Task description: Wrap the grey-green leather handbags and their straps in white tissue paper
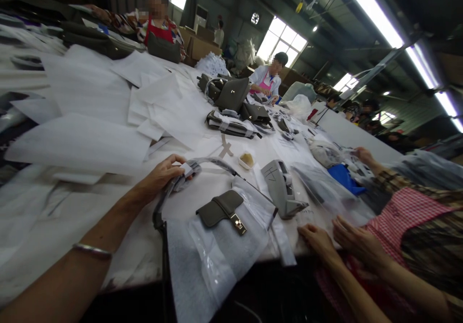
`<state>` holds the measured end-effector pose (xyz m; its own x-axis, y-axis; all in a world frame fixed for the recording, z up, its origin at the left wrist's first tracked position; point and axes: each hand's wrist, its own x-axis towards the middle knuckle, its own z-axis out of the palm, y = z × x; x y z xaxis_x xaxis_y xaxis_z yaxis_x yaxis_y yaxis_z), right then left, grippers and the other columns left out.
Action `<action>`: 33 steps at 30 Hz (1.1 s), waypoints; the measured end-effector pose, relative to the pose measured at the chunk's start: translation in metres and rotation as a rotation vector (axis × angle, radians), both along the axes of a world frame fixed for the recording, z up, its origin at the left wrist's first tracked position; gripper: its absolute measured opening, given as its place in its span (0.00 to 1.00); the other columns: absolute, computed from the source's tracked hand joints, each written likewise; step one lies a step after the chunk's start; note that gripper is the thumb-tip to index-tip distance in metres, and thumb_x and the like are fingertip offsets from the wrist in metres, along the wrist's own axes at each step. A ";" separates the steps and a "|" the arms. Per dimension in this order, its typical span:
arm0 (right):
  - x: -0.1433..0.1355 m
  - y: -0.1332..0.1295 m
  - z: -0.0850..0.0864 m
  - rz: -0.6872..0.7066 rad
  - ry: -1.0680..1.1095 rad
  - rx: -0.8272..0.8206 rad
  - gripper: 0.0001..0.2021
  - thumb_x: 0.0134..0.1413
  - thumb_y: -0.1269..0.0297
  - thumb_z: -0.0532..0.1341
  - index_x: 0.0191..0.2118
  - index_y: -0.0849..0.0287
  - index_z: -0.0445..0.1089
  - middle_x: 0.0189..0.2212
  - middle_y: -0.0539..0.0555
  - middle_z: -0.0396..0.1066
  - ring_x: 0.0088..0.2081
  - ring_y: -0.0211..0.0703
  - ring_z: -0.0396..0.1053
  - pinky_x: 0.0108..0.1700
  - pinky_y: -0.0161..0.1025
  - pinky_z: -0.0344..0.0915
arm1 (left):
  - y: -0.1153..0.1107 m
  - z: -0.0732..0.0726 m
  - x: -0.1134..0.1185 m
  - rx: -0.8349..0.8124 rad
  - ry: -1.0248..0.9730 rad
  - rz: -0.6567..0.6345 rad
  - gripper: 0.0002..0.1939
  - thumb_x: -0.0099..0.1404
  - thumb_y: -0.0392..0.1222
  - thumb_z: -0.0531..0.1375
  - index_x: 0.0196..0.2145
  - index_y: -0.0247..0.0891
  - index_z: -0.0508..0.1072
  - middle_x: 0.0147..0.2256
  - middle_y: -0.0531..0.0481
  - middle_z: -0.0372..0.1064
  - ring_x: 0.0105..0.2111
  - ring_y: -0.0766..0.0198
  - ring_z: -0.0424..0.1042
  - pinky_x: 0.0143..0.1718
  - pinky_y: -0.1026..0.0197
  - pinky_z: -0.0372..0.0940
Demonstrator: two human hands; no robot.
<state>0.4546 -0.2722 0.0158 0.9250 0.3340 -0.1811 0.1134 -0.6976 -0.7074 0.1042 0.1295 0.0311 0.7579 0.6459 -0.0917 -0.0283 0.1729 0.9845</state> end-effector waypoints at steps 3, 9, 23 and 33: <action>-0.004 -0.003 0.003 -0.022 0.094 0.009 0.18 0.30 0.52 0.70 0.16 0.58 0.64 0.12 0.47 0.62 0.15 0.34 0.56 0.18 0.32 0.50 | -0.002 0.002 0.000 -0.015 -0.012 0.004 0.20 0.52 0.48 0.63 0.40 0.39 0.63 0.29 0.51 0.75 0.17 0.70 0.62 0.16 0.71 0.54; -0.065 0.006 0.049 0.067 0.382 0.451 0.20 0.33 0.52 0.75 0.25 0.59 0.68 0.20 0.48 0.65 0.23 0.36 0.62 0.26 0.34 0.62 | -0.003 0.000 0.004 -0.029 -0.039 -0.017 0.20 0.52 0.48 0.62 0.40 0.39 0.61 0.29 0.52 0.74 0.17 0.70 0.62 0.16 0.71 0.54; -0.209 0.266 0.099 0.932 0.220 0.460 0.20 0.48 0.46 0.68 0.23 0.59 0.68 0.19 0.49 0.67 0.23 0.36 0.62 0.29 0.34 0.59 | -0.003 -0.012 0.006 0.001 -0.170 0.017 0.16 0.54 0.43 0.59 0.39 0.38 0.61 0.28 0.52 0.73 0.19 0.71 0.61 0.21 0.69 0.52; -0.198 0.312 0.033 0.720 0.061 0.341 0.26 0.44 0.40 0.66 0.18 0.57 0.62 0.13 0.45 0.59 0.18 0.34 0.55 0.22 0.35 0.52 | -0.011 -0.020 0.018 0.081 -0.272 0.062 0.14 0.58 0.43 0.60 0.39 0.38 0.62 0.28 0.53 0.69 0.28 0.67 0.66 0.29 0.66 0.57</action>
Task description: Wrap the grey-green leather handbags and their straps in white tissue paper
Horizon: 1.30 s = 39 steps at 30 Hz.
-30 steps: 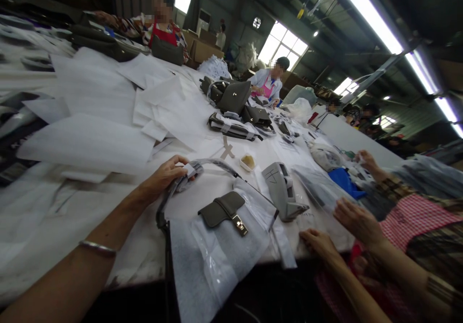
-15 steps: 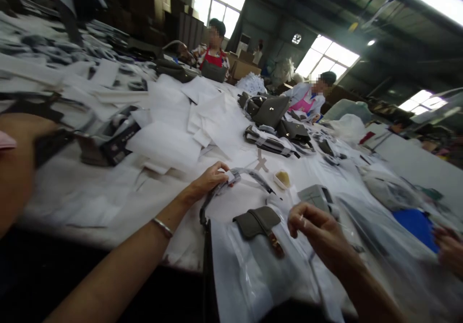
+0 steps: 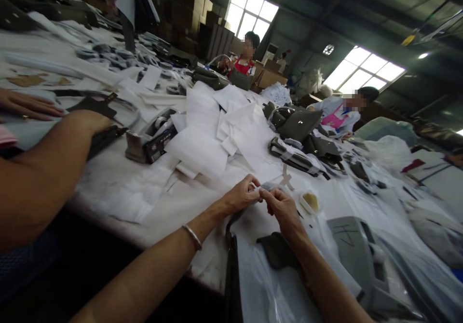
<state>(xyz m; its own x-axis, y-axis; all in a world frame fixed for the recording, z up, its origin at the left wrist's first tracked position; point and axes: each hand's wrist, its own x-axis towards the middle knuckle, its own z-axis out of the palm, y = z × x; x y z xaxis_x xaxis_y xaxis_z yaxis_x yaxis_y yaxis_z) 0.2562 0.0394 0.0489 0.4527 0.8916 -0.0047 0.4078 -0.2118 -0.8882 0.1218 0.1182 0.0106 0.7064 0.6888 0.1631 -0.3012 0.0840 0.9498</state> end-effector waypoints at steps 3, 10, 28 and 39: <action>0.001 -0.004 -0.001 -0.016 -0.038 -0.006 0.26 0.44 0.38 0.66 0.18 0.56 0.62 0.13 0.45 0.59 0.18 0.35 0.55 0.22 0.36 0.52 | -0.002 0.000 0.001 0.008 0.009 0.006 0.13 0.58 0.42 0.60 0.39 0.38 0.62 0.28 0.54 0.67 0.28 0.67 0.66 0.29 0.65 0.57; -0.007 -0.010 -0.002 -0.091 -0.239 0.031 0.27 0.45 0.35 0.62 0.19 0.56 0.63 0.16 0.45 0.57 0.21 0.37 0.55 0.25 0.37 0.53 | -0.005 0.007 -0.009 -0.007 0.039 -0.060 0.16 0.55 0.40 0.60 0.42 0.38 0.63 0.29 0.56 0.64 0.27 0.69 0.61 0.29 0.66 0.54; -0.016 -0.015 0.000 -0.036 0.018 0.013 0.23 0.45 0.40 0.66 0.22 0.57 0.67 0.15 0.47 0.64 0.19 0.38 0.60 0.26 0.38 0.59 | 0.004 0.003 -0.011 0.037 0.039 0.104 0.21 0.68 0.55 0.48 0.31 0.36 0.69 0.27 0.52 0.65 0.28 0.65 0.63 0.32 0.63 0.59; -0.015 -0.023 0.006 0.002 0.612 -0.114 0.24 0.28 0.54 0.78 0.33 0.63 0.76 0.27 0.53 0.76 0.26 0.38 0.72 0.32 0.35 0.69 | 0.004 0.001 -0.007 -0.063 0.010 0.114 0.16 0.63 0.54 0.59 0.33 0.36 0.66 0.26 0.53 0.65 0.24 0.69 0.62 0.26 0.66 0.55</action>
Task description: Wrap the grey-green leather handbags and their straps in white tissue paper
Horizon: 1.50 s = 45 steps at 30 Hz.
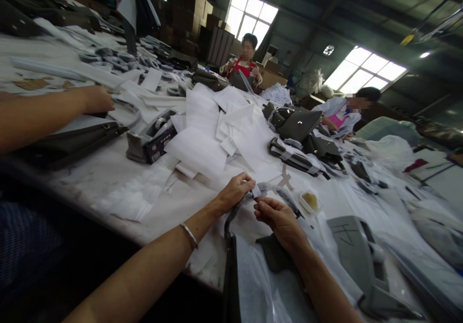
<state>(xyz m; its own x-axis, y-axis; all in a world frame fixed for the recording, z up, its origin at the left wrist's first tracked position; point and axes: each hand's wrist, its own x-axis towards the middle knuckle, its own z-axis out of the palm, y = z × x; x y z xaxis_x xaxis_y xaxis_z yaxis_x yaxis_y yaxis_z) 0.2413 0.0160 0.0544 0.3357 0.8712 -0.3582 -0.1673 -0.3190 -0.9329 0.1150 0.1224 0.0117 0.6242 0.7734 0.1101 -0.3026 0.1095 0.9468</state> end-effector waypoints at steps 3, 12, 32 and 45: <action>0.000 0.002 0.001 -0.016 0.044 -0.027 0.24 0.27 0.58 0.79 0.32 0.63 0.74 0.27 0.54 0.76 0.25 0.37 0.72 0.30 0.34 0.71 | 0.001 -0.002 0.001 0.035 -0.005 0.020 0.15 0.63 0.52 0.59 0.32 0.36 0.66 0.27 0.54 0.64 0.26 0.69 0.62 0.28 0.66 0.56; 0.001 0.008 -0.014 -0.083 0.014 0.063 0.29 0.29 0.60 0.79 0.35 0.58 0.63 0.27 0.53 0.77 0.26 0.41 0.75 0.33 0.38 0.75 | 0.001 0.001 -0.001 0.061 -0.011 0.003 0.15 0.62 0.52 0.59 0.31 0.36 0.65 0.26 0.55 0.60 0.26 0.70 0.58 0.27 0.67 0.54; 0.008 0.010 -0.005 0.106 -1.743 0.715 0.21 0.56 0.73 0.57 0.56 0.52 0.66 0.52 0.57 0.69 0.54 0.52 0.65 0.54 0.50 0.59 | 0.001 0.007 -0.005 -0.188 -0.092 -0.187 0.26 0.51 0.61 0.68 0.27 0.36 0.62 0.21 0.60 0.54 0.19 0.74 0.51 0.20 0.68 0.46; 0.005 0.007 -0.013 0.095 -1.403 0.711 0.22 0.51 0.78 0.56 0.51 0.53 0.70 0.37 0.53 0.70 0.39 0.45 0.68 0.42 0.42 0.65 | 0.001 -0.002 -0.001 -0.156 -0.041 -0.247 0.19 0.51 0.51 0.68 0.33 0.32 0.71 0.27 0.52 0.67 0.25 0.69 0.63 0.27 0.65 0.57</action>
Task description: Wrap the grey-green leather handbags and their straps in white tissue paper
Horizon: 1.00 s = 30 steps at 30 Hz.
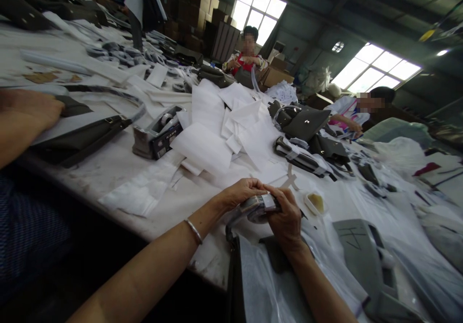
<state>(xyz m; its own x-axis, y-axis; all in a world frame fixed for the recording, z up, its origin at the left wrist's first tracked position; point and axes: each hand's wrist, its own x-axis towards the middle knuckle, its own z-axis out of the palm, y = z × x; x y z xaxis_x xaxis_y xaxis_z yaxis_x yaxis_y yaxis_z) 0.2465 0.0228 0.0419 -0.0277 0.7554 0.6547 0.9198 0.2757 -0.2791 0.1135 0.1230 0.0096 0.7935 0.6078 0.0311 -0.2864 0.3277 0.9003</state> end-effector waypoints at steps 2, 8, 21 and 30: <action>-0.001 0.001 0.002 -0.003 0.009 0.001 0.18 0.49 0.79 0.56 0.44 0.54 0.72 0.35 0.52 0.69 0.38 0.45 0.68 0.41 0.41 0.64 | 0.002 -0.003 0.002 0.085 0.086 0.129 0.15 0.49 0.46 0.68 0.29 0.33 0.71 0.26 0.53 0.67 0.25 0.68 0.63 0.27 0.65 0.58; 0.000 0.002 -0.001 -0.106 -0.042 0.022 0.09 0.47 0.78 0.57 0.33 0.56 0.67 0.30 0.51 0.66 0.35 0.45 0.65 0.38 0.41 0.61 | 0.006 0.006 0.001 0.073 0.003 0.293 0.19 0.57 0.55 0.63 0.30 0.34 0.68 0.27 0.52 0.67 0.28 0.67 0.67 0.34 0.63 0.64; 0.006 0.014 -0.020 -0.051 -0.092 -0.146 0.31 0.54 0.67 0.59 0.64 0.57 0.54 0.56 0.60 0.66 0.56 0.54 0.63 0.57 0.55 0.62 | 0.016 -0.001 -0.002 0.237 0.283 0.462 0.04 0.57 0.38 0.60 0.29 0.35 0.70 0.26 0.55 0.66 0.26 0.69 0.64 0.29 0.67 0.60; 0.009 0.014 -0.020 -0.098 0.063 -0.031 0.19 0.59 0.65 0.57 0.56 0.58 0.64 0.50 0.58 0.71 0.53 0.50 0.68 0.56 0.53 0.66 | 0.031 0.000 -0.011 0.327 0.425 0.597 0.04 0.60 0.38 0.57 0.32 0.35 0.71 0.31 0.52 0.71 0.32 0.66 0.69 0.37 0.66 0.63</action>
<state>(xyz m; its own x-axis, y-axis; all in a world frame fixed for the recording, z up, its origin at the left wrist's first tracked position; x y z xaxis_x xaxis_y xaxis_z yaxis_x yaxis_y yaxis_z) 0.2558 0.0368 0.0222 0.0883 0.7724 0.6289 0.9223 0.1751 -0.3445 0.1020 0.1543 0.0092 0.3215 0.9456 0.0491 0.0594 -0.0719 0.9956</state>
